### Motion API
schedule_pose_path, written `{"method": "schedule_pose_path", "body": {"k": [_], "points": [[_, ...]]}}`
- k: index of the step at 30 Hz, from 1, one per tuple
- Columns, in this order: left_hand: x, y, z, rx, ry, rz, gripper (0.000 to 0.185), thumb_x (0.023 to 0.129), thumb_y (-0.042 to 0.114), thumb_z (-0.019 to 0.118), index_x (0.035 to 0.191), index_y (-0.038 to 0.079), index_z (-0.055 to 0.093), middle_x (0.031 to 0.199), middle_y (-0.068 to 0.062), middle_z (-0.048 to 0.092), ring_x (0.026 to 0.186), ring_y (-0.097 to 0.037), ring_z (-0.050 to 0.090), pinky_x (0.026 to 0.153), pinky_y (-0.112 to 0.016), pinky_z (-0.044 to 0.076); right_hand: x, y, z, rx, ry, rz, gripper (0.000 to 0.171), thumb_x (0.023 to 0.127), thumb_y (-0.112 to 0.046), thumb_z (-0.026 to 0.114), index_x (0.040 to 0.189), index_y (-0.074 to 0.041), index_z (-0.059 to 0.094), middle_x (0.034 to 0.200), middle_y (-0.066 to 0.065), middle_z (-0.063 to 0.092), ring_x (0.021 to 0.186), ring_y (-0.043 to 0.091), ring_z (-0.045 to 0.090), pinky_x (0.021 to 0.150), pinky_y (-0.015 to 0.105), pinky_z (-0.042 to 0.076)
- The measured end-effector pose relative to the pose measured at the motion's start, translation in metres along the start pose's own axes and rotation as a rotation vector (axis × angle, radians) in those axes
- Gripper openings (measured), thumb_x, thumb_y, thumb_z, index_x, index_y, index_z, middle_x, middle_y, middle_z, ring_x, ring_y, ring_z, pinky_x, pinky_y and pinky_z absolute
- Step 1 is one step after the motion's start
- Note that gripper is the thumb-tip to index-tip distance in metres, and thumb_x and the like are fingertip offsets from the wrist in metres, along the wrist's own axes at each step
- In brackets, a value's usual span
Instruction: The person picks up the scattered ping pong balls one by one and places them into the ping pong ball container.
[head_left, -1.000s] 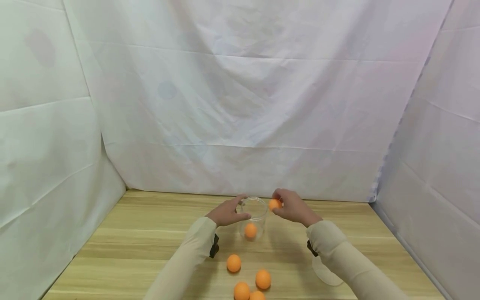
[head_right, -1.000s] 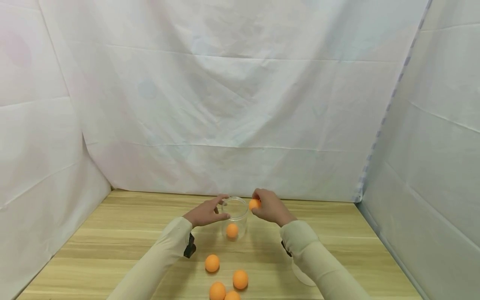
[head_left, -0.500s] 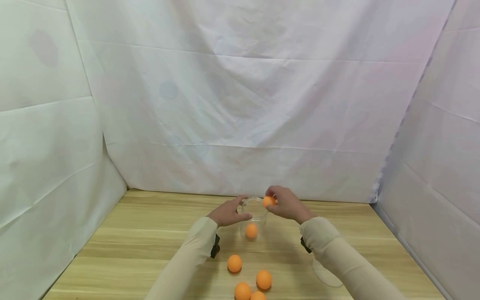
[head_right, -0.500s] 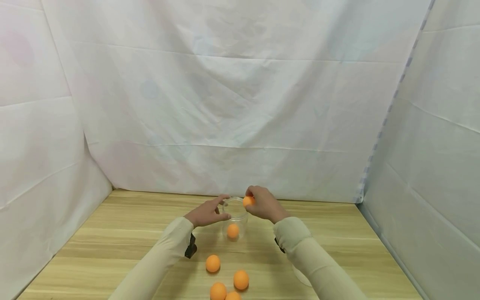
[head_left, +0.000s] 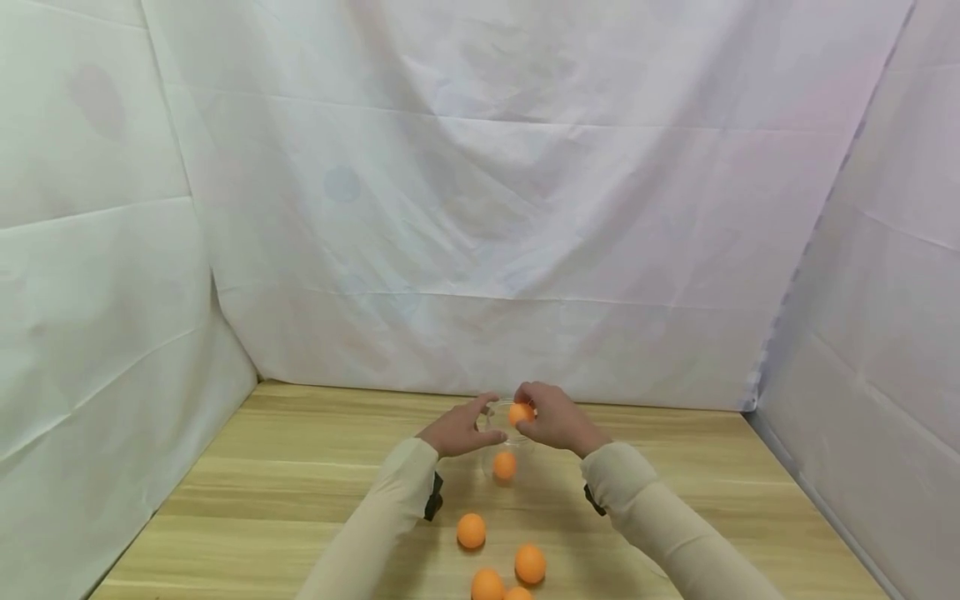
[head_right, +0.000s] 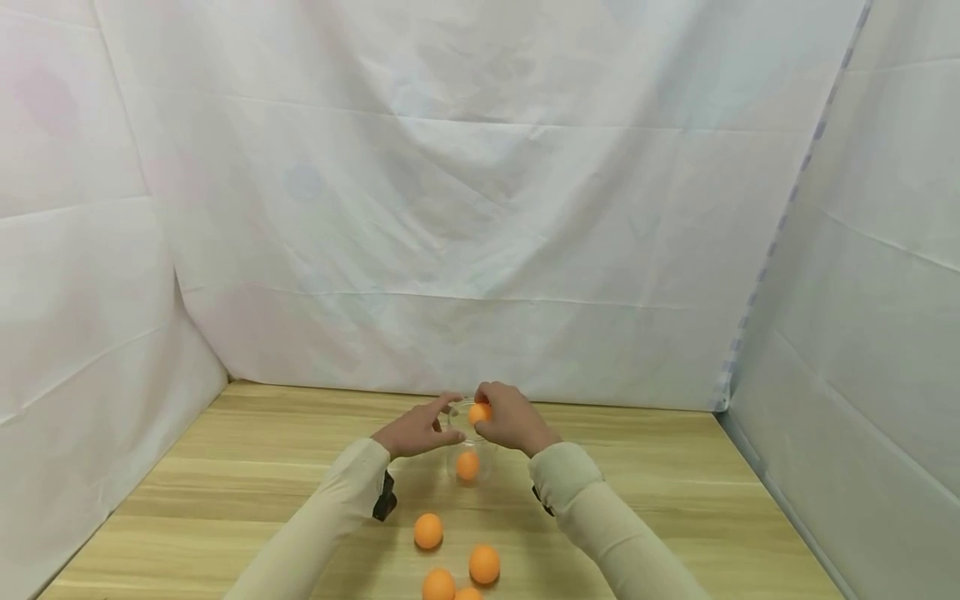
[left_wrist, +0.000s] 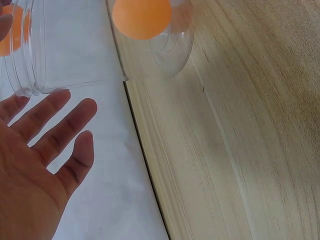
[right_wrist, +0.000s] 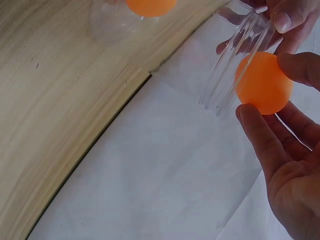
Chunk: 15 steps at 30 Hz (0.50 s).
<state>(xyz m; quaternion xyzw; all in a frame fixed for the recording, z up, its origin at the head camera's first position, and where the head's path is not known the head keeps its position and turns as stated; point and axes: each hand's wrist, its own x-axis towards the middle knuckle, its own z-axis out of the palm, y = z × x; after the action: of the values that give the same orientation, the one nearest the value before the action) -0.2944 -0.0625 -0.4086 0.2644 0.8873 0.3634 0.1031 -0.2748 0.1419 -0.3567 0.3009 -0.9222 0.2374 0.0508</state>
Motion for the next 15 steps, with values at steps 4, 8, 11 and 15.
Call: {"method": "schedule_pose_path", "body": {"k": [4,8,11,15], "points": [[0.0001,0.0018,0.0003,-0.003,0.001,-0.006,0.069,0.093,0.043,0.057,0.149,0.017,0.029,0.139,-0.016,0.049,0.100,-0.027,0.064,0.083,-0.040,0.052,0.0005,0.0018,0.0026,-0.010,0.001,0.016,0.020,0.080,-0.003,0.065,0.100,-0.003,0.061,0.092,0.006,0.061,0.084,0.019,0.058,0.073,0.036,0.049],[-0.0003,0.0028,0.0007,-0.002,0.004,-0.010,0.067,0.093,0.042,0.057,0.149,0.019,0.029,0.139,-0.015,0.049,0.101,-0.027,0.063,0.083,-0.040,0.052,0.0000,0.0024,0.0046,-0.010,-0.007,0.037,0.020,0.080,-0.004,0.067,0.099,-0.004,0.061,0.090,0.005,0.060,0.080,0.016,0.056,0.070,0.035,0.048],[-0.0002,0.0026,0.0010,0.005,0.005,-0.003,0.068,0.093,0.043,0.057,0.149,0.018,0.029,0.139,-0.015,0.050,0.101,-0.027,0.064,0.084,-0.041,0.052,-0.0002,0.0026,0.0058,-0.008,-0.010,0.038,0.020,0.080,-0.004,0.067,0.099,-0.003,0.061,0.090,0.005,0.060,0.080,0.017,0.056,0.070,0.035,0.048],[0.0005,0.0015,0.0006,0.013,0.007,0.004,0.070,0.092,0.044,0.057,0.149,0.015,0.029,0.138,-0.015,0.051,0.099,-0.026,0.064,0.084,-0.042,0.051,0.0009,0.0028,0.0077,-0.012,-0.006,0.026,0.020,0.080,-0.003,0.067,0.099,-0.003,0.061,0.091,0.006,0.061,0.082,0.017,0.057,0.072,0.036,0.049]]}}
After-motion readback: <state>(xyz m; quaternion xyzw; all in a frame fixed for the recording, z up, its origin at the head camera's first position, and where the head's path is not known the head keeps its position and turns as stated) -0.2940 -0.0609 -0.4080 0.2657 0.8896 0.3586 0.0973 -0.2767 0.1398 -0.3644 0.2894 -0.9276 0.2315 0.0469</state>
